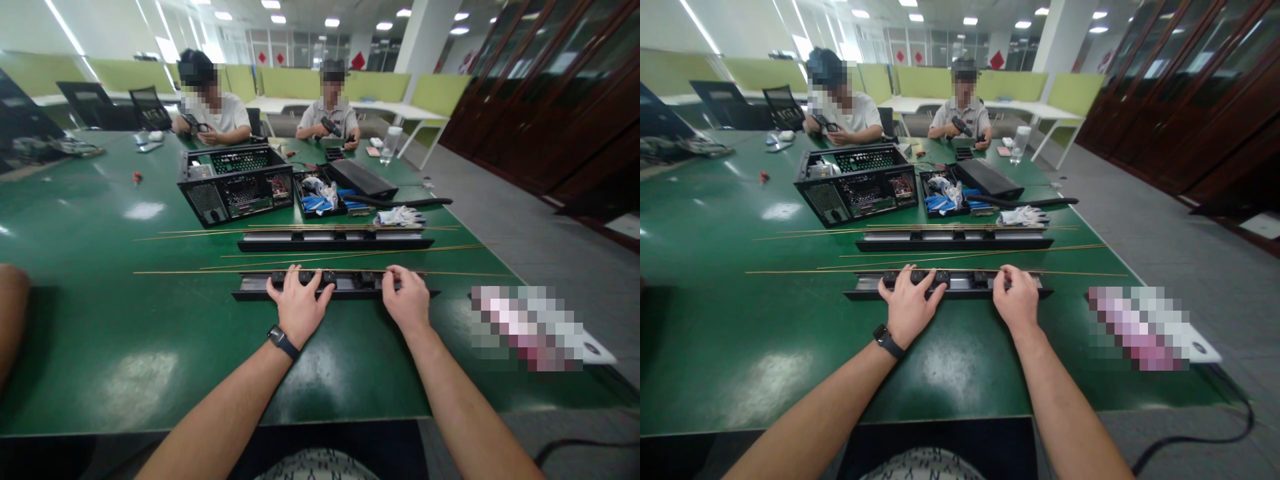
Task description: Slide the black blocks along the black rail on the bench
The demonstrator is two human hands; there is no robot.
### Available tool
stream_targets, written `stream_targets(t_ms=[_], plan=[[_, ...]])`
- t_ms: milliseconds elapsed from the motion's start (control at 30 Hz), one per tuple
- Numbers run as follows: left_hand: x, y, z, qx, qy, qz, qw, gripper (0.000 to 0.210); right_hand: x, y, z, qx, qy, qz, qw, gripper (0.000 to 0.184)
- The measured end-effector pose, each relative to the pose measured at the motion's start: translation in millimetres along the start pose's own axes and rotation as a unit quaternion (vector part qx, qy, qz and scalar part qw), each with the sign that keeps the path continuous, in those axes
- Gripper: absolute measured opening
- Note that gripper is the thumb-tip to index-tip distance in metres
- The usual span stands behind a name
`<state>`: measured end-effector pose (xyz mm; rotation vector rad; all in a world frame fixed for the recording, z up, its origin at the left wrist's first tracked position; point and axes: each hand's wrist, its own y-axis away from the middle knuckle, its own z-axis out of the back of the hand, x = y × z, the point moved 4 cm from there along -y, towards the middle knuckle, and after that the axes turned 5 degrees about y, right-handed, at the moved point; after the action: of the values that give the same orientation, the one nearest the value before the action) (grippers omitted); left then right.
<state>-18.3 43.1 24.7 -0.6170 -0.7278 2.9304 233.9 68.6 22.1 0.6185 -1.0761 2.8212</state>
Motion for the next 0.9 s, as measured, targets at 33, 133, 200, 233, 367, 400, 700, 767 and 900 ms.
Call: stream_targets(t_ms=[33, 133, 200, 233, 367, 400, 700, 767, 900], plan=[[0, 0, 0.3, 0.0, 0.0, 0.001, 1.0, 0.04, 5, 1, -1, 0.006, -0.009, 0.015, 1.0, 0.03], [-1, 0, 1.5, 0.0, 0.003, 0.003, 1.0, 0.04, 10, 3, -3, 0.018, -0.025, 0.031, 0.999, 0.034], [-1, 0, 2.1, 0.0, 0.005, 0.004, 1.0, 0.04, 5, 1, -2, 0.014, -0.02, 0.012, 1.0, 0.035], [-1, 0, 2.3, 0.001, 0.006, 0.003, 1.0, 0.04, 0, 0, -1, 0.009, -0.013, -0.004, 1.0, 0.036], [-1, 0, 2.5, 0.002, 0.007, 0.007, 1.0, 0.039, -12, -3, 3, -0.006, 0.016, -0.05, 0.999, 0.035], [-1, 0, 2.4, 0.003, 0.007, 0.009, 1.0, 0.039, -12, -3, 3, -0.006, 0.017, -0.048, 0.999, 0.035], [-1, 0, 1.9, 0.005, 0.002, 0.004, 1.0, 0.041, 4, 1, 0, 0.009, -0.027, 0.013, 1.0, 0.034], [-1, 0, 1.7, 0.006, 0.002, 0.004, 1.0, 0.041, -3, 0, 1, -0.003, -0.021, -0.022, 1.0, 0.036], [-1, 0, 1.2, 0.006, 0.004, 0.003, 1.0, 0.04, -16, -2, 2, -0.011, -0.001, -0.073, 0.997, 0.033]])
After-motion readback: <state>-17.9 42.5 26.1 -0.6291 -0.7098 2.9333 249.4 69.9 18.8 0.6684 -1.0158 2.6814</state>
